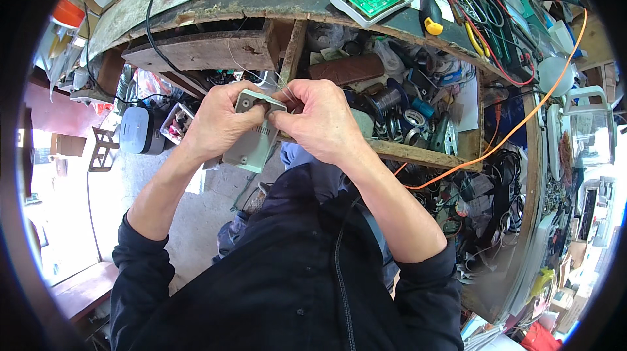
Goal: The person holds a small white plastic electrical box and uses a soldering iron to apply heat to the internal metal terminals. The person repeatedly repositions the box and the soldering iron to work on different connection points inside the unit.
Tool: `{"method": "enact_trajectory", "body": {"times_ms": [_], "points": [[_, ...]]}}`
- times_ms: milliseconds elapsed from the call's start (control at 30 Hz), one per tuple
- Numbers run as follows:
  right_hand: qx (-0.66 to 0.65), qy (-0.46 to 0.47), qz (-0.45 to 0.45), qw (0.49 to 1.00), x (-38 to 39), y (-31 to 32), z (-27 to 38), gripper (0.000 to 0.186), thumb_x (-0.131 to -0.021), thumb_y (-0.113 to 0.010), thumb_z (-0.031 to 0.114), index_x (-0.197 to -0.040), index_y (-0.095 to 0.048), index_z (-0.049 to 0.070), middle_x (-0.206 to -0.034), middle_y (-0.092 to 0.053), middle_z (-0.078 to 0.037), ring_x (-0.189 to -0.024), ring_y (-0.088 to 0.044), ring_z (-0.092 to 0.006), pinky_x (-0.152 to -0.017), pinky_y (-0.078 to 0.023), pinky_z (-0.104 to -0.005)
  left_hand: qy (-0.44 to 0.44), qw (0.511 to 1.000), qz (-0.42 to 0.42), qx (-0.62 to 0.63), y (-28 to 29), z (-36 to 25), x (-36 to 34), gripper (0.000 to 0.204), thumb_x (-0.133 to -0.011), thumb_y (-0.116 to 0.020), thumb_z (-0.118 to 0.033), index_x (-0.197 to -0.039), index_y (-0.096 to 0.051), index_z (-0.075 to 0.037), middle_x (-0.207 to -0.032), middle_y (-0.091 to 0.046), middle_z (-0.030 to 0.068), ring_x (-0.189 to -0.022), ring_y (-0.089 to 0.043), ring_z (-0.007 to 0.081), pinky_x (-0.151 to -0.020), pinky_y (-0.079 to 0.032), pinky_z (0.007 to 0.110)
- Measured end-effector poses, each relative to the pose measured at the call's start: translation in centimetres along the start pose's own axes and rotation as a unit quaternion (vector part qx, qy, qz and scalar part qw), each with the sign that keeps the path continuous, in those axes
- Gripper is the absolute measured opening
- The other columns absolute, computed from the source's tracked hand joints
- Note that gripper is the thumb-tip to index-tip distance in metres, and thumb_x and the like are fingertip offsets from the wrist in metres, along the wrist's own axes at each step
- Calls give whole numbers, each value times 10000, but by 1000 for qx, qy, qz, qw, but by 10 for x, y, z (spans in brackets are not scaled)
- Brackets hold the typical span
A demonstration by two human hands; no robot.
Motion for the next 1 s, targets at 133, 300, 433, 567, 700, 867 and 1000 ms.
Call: {"method": "enact_trajectory", "body": {"times_ms": [133, 300, 433, 567, 700, 867, 1000], "points": [[15, -8, -3, 1000, 0, 2, -1, 235, -810, -752, 60, -1012, -753, -60, -812, -744, -92, -728, -666, -95, -661, -550, -288, 28, 997, 49, 55, 2, 6, -1, 165, -888, -677, -122, -962, -704, 23, -793, -679, 12, -738, -574, 57, -658, -490, 268], [-21, -13, -2, 1000, 0, 1, -4, 234, -814, -754, 59, -1012, -749, -66, -810, -741, -85, -729, -671, -95, -654, -553, -280, 78, 986, 84, 123, 4, 8, -1, 166, -880, -669, -100, -973, -712, 30, -839, -685, -5, -732, -582, 60, -653, -484, 258], [-40, -25, 1, 999, 0, 0, -4, 233, -815, -758, 54, -1011, -745, -71, -805, -736, -86, -704, -665, -95, -630, -545, -272, 124, 975, 77, 168, 0, 8, 1, 156, -856, -658, -94, -934, -726, 24, -807, -686, 1, -697, -595, 71, -633, -486, 263], [-39, -29, 0, 999, 0, 0, -3, 236, -812, -760, 53, -1011, -746, -73, -793, -732, -88, -686, -659, -93, -613, -535, -268, 139, 976, 48, 162, -2, 14, 1, 166, -855, -658, -81, -960, -731, 25, -830, -708, 19, -711, -616, 76, -657, -498, 266], [-24, -10, -1, 1000, -1, 1, -5, 246, -799, -754, 57, -1007, -750, -73, -774, -732, -91, -673, -656, -96, -607, -527, -266, 142, 977, 32, 156, -2, 14, 2, 139, -843, -664, -64, -929, -725, 26, -814, -708, 25, -702, -620, 81, -652, -498, 270], [-22, -11, -1, 1000, -2, 0, -4, 254, -781, -744, 68, -997, -761, -66, -767, -736, -98, -668, -658, -104, -613, -529, -275, 136, 977, 11, 163, -2, 10, 4, 89, -822, -657, -47, -836, -712, 21, -748, -683, 16, -657, -599, 76, -596, -478, 272], [-22, -9, -1, 1000, -3, 0, -7, 252, -780, -741, 70, -995, -766, -58, -768, -737, -91, -682, -661, -102, -620, -527, -276, 137, 977, 9, 161, -3, 8, 4, 79, -823, -649, -33, -829, -706, 21, -735, -675, 5, -640, -591, 68, -580, -469, 269]]}}
Point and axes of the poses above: each hand's wrist, its own x-axis away from the middle knuckle, its own y-axis out of the back of the hand, z = x × y, the point moved 5 cm from there along -x, towards the middle knuckle
